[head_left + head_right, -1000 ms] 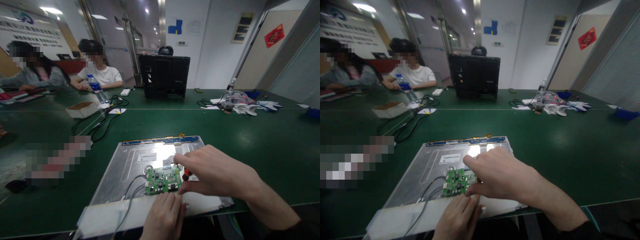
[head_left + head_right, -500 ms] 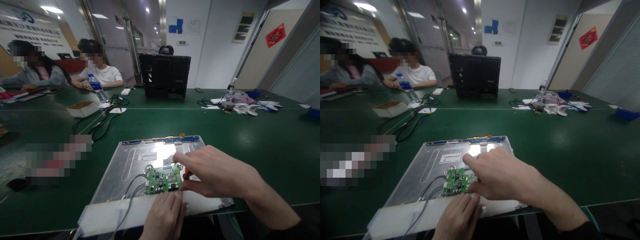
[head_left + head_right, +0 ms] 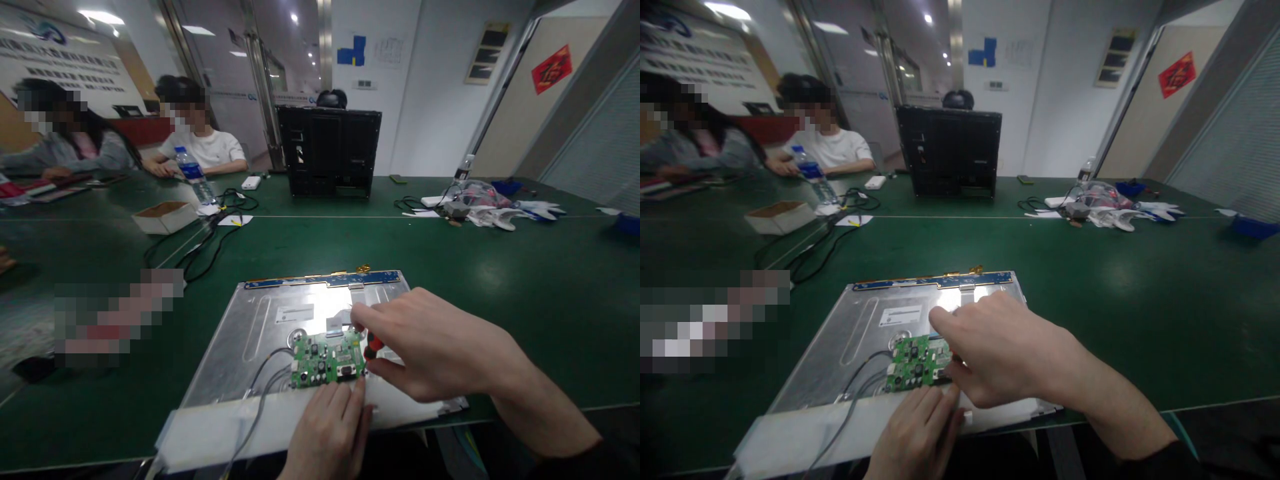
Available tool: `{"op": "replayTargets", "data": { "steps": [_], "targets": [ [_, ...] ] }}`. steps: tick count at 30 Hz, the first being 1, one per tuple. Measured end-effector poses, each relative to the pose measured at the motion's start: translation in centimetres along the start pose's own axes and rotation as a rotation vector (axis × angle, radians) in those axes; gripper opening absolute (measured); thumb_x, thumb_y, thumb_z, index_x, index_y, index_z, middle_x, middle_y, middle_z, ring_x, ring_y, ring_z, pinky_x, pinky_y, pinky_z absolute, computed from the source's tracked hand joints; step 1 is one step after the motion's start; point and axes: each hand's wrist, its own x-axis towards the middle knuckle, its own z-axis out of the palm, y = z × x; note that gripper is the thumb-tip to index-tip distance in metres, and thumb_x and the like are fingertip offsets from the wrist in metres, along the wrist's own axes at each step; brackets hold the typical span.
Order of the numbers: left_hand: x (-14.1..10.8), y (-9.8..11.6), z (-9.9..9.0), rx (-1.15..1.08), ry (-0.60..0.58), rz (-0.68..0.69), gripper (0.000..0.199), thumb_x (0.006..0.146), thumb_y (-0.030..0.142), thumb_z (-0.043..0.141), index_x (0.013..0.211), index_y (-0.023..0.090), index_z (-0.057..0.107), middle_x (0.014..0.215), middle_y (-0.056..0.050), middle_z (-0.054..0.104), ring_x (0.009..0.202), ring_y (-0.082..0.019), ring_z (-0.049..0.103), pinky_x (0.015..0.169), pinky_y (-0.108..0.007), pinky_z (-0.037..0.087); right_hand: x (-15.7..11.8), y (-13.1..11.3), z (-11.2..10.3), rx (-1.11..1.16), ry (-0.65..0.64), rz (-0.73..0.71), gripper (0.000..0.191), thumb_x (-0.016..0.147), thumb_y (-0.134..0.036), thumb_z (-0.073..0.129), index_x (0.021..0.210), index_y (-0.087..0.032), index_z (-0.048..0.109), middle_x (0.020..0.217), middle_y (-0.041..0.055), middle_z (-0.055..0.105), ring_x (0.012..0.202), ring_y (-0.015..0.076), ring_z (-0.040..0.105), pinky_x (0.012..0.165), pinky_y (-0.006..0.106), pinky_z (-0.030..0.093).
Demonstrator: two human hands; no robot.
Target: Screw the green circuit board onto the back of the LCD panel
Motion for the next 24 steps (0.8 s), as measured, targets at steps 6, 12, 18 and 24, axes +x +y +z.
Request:
{"op": "replayTargets", "data": {
  "steps": [6,12,18,24],
  "targets": [
    [-0.36,-0.02,0.09,-0.005,-0.014,-0.006,0.025,0.097,0.018,0.036,0.113,0.011,0.055,0.075,-0.006,0.06,0.063,-0.021,0.058,0.056,-0.033,0.048,0.73,-0.12,0.56,-0.084,0.049,0.114,0.026,0.093,-0.044,0.047,0.089,-0.02,0.055,0.07,0.0025,0.066,0.056,0.0169,0.057,0.049,0.028,0.022],
    [-0.17,0.09,0.08,0.011,-0.011,-0.01,0.023,0.098,0.019,0.036,0.108,0.013,0.056,0.073,-0.006,0.059,0.063,-0.02,0.059,0.055,-0.031,0.047,-0.05,0.01,0.06,0.002,0.024,-0.034,0.016,0.082,-0.024,0.055,0.097,-0.02,0.052,0.082,0.0023,0.067,0.065,0.0161,0.06,0.051,0.027,0.029],
    [-0.32,-0.02,0.12,-0.001,-0.012,-0.015,0.025,0.097,0.018,0.037,0.113,0.012,0.055,0.076,-0.006,0.06,0.064,-0.021,0.059,0.057,-0.033,0.048,0.68,-0.11,0.34,-0.07,0.031,0.056,0.03,0.092,-0.046,0.05,0.081,-0.02,0.057,0.065,0.0019,0.064,0.058,0.0173,0.06,0.049,0.028,0.021],
    [-0.15,0.04,0.01,-0.006,-0.024,-0.002,0.023,0.098,0.019,0.037,0.11,0.011,0.055,0.074,-0.006,0.059,0.063,-0.021,0.059,0.055,-0.033,0.047,0.09,-0.06,0.1,-0.043,0.039,0.003,0.012,0.083,-0.023,0.053,0.095,-0.019,0.052,0.076,0.0023,0.067,0.059,0.0156,0.057,0.049,0.028,0.024]
  ]
}}
